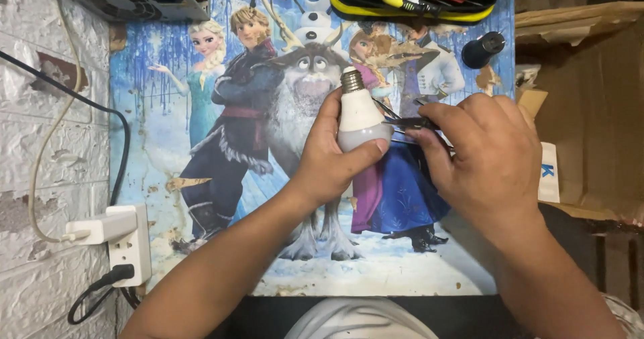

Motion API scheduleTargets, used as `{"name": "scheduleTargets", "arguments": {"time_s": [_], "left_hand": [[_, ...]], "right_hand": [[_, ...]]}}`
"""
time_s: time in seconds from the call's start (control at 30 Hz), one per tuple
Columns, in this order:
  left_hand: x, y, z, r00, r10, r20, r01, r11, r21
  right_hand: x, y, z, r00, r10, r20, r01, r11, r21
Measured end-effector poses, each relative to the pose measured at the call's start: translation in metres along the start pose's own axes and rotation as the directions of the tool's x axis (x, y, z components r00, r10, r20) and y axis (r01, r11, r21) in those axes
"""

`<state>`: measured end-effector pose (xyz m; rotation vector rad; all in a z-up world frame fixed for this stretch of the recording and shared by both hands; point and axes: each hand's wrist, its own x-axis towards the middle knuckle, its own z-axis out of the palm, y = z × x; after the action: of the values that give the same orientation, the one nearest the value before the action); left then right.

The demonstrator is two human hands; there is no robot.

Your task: Prying open the plastic casing of an LED bulb using tweezers and a small tool.

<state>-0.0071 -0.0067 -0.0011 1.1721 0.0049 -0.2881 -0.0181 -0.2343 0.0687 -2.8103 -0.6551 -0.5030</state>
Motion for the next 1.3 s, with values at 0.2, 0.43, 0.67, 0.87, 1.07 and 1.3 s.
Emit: {"name": "scheduleTargets", "arguments": {"time_s": [0.2,0.43,0.67,0.87,1.07,1.3], "left_hand": [[-0.002,0.005,0.001,0.999,0.032,0.041,-0.032,0.999,0.010],[-0.001,0.004,-0.002,0.991,0.074,0.114,-0.071,0.997,-0.034],[-0.003,0.012,-0.003,0.987,0.067,0.142,-0.073,0.997,0.034],[-0.001,0.010,-0.005,0.976,0.123,0.179,-0.134,0.990,0.050],[-0.001,0.007,-0.006,0.972,0.125,0.201,-0.124,0.992,-0.016],[0.000,0.012,-0.005,0.976,0.088,0.199,-0.096,0.995,0.032]], "right_hand": [[-0.003,-0.006,-0.009,0.998,-0.026,-0.060,0.034,0.990,0.135],[-0.008,-0.017,-0.017,0.996,0.054,0.070,-0.073,0.948,0.310],[-0.011,-0.013,-0.003,0.836,0.282,0.471,-0.492,0.766,0.414],[-0.009,-0.014,0.008,0.664,0.347,0.662,-0.745,0.378,0.549],[-0.018,-0.011,0.023,0.657,0.270,0.704,-0.729,-0.010,0.684],[-0.020,-0.005,0.034,0.646,0.188,0.740,-0.738,-0.091,0.668]]}}
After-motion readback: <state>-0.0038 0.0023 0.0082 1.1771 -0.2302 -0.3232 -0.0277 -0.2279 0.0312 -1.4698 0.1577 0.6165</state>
